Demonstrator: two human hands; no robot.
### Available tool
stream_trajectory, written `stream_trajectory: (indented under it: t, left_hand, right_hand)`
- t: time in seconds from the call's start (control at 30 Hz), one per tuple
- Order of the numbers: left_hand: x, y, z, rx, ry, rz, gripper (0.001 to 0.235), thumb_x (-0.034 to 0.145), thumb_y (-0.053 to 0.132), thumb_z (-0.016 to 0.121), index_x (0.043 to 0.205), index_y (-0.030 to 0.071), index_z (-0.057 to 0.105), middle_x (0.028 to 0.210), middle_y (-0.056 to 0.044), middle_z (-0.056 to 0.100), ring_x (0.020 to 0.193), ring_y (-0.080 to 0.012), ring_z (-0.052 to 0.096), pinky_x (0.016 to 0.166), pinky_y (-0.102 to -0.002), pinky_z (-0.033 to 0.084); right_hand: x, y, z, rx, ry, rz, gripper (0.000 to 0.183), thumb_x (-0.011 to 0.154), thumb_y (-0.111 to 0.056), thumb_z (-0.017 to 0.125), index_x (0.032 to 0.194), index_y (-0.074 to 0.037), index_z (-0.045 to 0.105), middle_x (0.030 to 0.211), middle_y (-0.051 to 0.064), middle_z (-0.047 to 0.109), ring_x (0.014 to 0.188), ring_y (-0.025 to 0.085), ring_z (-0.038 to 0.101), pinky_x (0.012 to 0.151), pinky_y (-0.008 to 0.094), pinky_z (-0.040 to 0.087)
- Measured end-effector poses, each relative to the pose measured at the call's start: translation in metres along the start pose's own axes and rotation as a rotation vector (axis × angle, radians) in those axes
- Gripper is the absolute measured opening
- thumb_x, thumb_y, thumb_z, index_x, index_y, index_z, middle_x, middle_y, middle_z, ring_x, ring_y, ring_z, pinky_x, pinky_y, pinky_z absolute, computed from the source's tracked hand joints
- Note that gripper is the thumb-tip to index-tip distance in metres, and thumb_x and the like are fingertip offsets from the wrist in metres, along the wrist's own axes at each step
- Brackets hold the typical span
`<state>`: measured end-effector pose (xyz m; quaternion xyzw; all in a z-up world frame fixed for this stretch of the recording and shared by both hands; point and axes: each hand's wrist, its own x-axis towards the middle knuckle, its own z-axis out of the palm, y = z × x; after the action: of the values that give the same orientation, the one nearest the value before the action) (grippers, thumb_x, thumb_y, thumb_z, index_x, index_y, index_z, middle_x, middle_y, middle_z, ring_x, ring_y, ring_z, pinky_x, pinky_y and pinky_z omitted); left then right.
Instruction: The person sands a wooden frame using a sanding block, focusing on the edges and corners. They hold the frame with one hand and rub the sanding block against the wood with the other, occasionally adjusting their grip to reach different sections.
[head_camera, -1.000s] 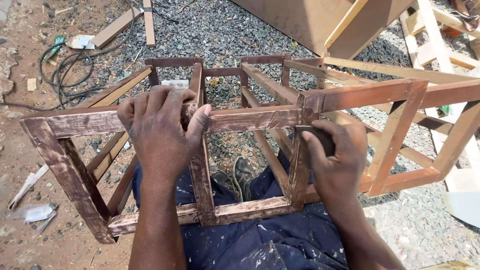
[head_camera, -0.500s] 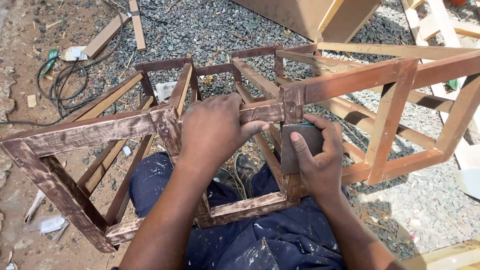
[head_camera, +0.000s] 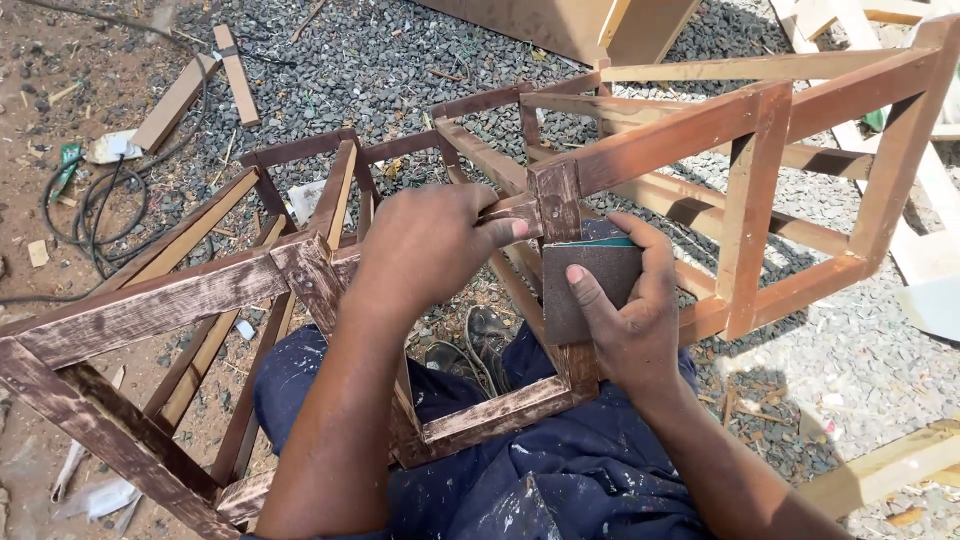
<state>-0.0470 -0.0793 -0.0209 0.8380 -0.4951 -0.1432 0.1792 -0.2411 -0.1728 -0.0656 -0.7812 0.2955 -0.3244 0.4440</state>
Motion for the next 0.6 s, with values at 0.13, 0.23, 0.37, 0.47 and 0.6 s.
stream_trajectory:
  t: [0.13,0.23,0.37,0.47,0.6]
  left_hand:
    - [0.010,0.003,-0.023,-0.207,-0.150,-0.091,0.039,0.090,0.051,0.065,0.074,0.017,0.076,0.060,-0.008,0.069,0.064,-0.0378,0.073,0.075,-0.050,0.056]
    - [0.010,-0.004,-0.028,-0.516,-0.283,-0.197,0.035,0.094,0.039,0.063,0.082,0.009,0.077,0.062,-0.008,0.070,0.055,-0.0209,0.070,0.068,-0.035,0.056]
    - [0.005,-0.016,-0.022,-0.779,-0.232,-0.111,0.023,0.095,0.021,0.064,0.097,0.004,0.080,0.068,-0.010,0.069,0.066,-0.0176,0.064,0.069,-0.033,0.054]
    - [0.000,-0.015,-0.027,-0.863,-0.205,-0.087,0.024,0.092,0.015,0.067,0.110,0.005,0.080,0.080,-0.011,0.076,0.080,-0.0170,0.067,0.079,-0.035,0.057]
    - [-0.002,-0.011,-0.031,-0.822,-0.197,-0.097,0.025,0.088,0.015,0.071,0.110,0.008,0.081,0.081,-0.008,0.078,0.080,-0.0154,0.067,0.079,-0.035,0.058]
  right_hand:
    - [0.001,-0.006,0.003,0.026,0.000,-0.004,0.070,0.091,-0.018,0.076,0.147,-0.007,0.037,0.121,0.024,0.050,0.117,0.045,0.056,0.104,0.058,0.039]
    - [0.008,-0.002,0.003,0.017,0.027,0.011,0.055,0.092,-0.018,0.077,0.135,-0.002,0.047,0.112,0.019,0.050,0.108,0.039,0.060,0.097,0.054,0.043]
    - [0.016,-0.008,0.011,-0.061,0.124,-0.028,0.042,0.100,-0.027,0.071,0.133,-0.009,0.053,0.107,0.015,0.050,0.096,0.036,0.059,0.086,0.050,0.043]
    - [0.017,-0.006,0.020,-0.083,0.126,-0.080,0.034,0.103,-0.023,0.066,0.133,-0.010,0.057,0.110,0.017,0.050,0.097,0.038,0.059,0.087,0.049,0.042]
    - [0.028,-0.002,0.028,-0.087,0.137,-0.113,0.047,0.091,-0.034,0.084,0.128,-0.014,0.062,0.107,0.008,0.044,0.095,0.029,0.055,0.087,0.044,0.039]
